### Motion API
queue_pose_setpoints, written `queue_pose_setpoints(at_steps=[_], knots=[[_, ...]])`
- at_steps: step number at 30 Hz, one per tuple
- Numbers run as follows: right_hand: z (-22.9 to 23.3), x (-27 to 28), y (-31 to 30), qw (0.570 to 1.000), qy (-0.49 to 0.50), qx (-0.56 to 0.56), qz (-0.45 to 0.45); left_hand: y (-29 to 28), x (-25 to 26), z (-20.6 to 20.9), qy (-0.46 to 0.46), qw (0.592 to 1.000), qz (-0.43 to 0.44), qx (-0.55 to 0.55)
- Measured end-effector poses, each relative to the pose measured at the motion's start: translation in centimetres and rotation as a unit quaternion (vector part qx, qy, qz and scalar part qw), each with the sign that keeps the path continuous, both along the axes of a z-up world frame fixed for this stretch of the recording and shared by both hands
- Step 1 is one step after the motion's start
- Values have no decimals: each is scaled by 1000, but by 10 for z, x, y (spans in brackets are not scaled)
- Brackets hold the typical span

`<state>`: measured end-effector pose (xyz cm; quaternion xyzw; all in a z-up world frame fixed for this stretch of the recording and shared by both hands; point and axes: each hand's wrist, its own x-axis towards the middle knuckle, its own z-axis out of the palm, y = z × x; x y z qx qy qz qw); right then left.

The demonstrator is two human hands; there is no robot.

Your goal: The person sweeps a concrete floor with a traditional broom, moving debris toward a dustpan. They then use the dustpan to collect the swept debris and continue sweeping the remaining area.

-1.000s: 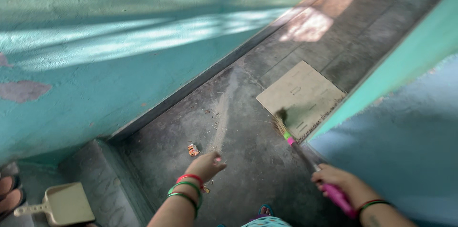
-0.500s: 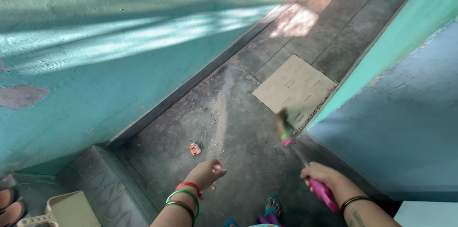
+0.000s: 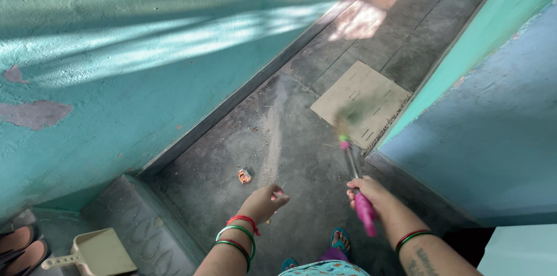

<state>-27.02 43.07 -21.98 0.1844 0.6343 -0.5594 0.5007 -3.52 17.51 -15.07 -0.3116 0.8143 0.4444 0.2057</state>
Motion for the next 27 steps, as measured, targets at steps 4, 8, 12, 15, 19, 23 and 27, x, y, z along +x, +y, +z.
queue_pose_setpoints(at_steps=[4, 8, 12, 15, 19, 23, 27], knots=[[-43, 27, -15, 991, -68, -42, -107, -6, 19, 6, -19, 998, 34, 51], [-61, 51, -24, 977, -178, -60, -104, -25, 29, 5, 10, 992, 94, 86], [-38, 47, -28, 982, -181, -62, -5, -32, 19, 8, 19, 992, 107, 61], [-8, 20, -34, 980, -174, -94, 12, -29, 4, 12, 50, 993, 85, 63], [5, 5, -37, 997, -28, -65, 27, -20, -11, 20, 67, 994, 59, 67], [-19, -24, -36, 994, 62, -40, 78, -24, -11, 24, 81, 994, 57, 55], [-53, -61, -41, 991, 19, -11, 130, -38, -9, 24, 62, 990, 115, 61]])
